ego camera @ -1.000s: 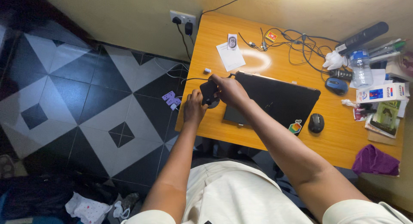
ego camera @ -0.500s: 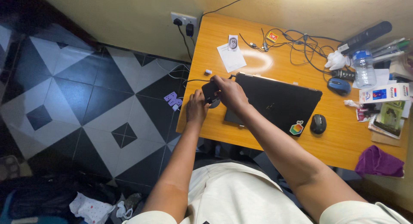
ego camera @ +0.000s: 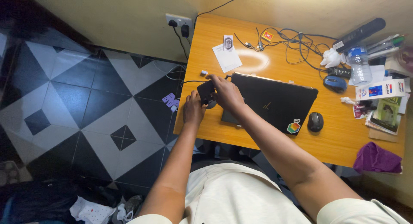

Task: The person moves various items including a laptop, a mouse, documents, and small boxes on a desk, placing some items into a drawer and rearranging books and a water bottle.

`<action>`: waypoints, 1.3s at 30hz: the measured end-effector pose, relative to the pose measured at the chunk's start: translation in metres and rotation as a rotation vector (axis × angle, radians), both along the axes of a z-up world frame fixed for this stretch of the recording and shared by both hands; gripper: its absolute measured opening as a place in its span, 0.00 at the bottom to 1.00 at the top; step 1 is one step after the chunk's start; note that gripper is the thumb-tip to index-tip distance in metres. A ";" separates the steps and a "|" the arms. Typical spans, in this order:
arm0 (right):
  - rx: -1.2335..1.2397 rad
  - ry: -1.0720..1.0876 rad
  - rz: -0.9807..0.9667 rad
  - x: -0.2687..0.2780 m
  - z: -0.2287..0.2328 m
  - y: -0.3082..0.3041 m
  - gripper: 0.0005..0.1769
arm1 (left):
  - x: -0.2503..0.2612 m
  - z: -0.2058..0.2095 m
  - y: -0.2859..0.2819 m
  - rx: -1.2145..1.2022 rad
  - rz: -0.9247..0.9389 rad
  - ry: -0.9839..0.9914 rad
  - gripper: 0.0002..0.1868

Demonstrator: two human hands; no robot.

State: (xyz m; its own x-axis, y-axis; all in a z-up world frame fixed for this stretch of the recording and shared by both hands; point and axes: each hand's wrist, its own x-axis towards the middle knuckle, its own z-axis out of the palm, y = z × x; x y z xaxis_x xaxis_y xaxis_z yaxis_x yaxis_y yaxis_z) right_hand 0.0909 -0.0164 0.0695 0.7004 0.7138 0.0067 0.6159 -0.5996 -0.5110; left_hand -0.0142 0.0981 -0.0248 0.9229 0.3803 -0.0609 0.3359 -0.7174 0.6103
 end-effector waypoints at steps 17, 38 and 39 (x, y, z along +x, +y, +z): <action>0.106 0.122 -0.107 -0.016 0.022 -0.019 0.38 | -0.003 -0.008 -0.002 -0.013 0.032 -0.030 0.32; -0.176 0.157 -0.306 0.176 -0.085 -0.068 0.20 | -0.008 0.098 0.037 -0.665 0.453 -0.569 0.17; -0.238 0.161 -0.295 0.190 -0.100 -0.062 0.21 | 0.000 0.109 0.035 -0.630 0.429 -0.596 0.16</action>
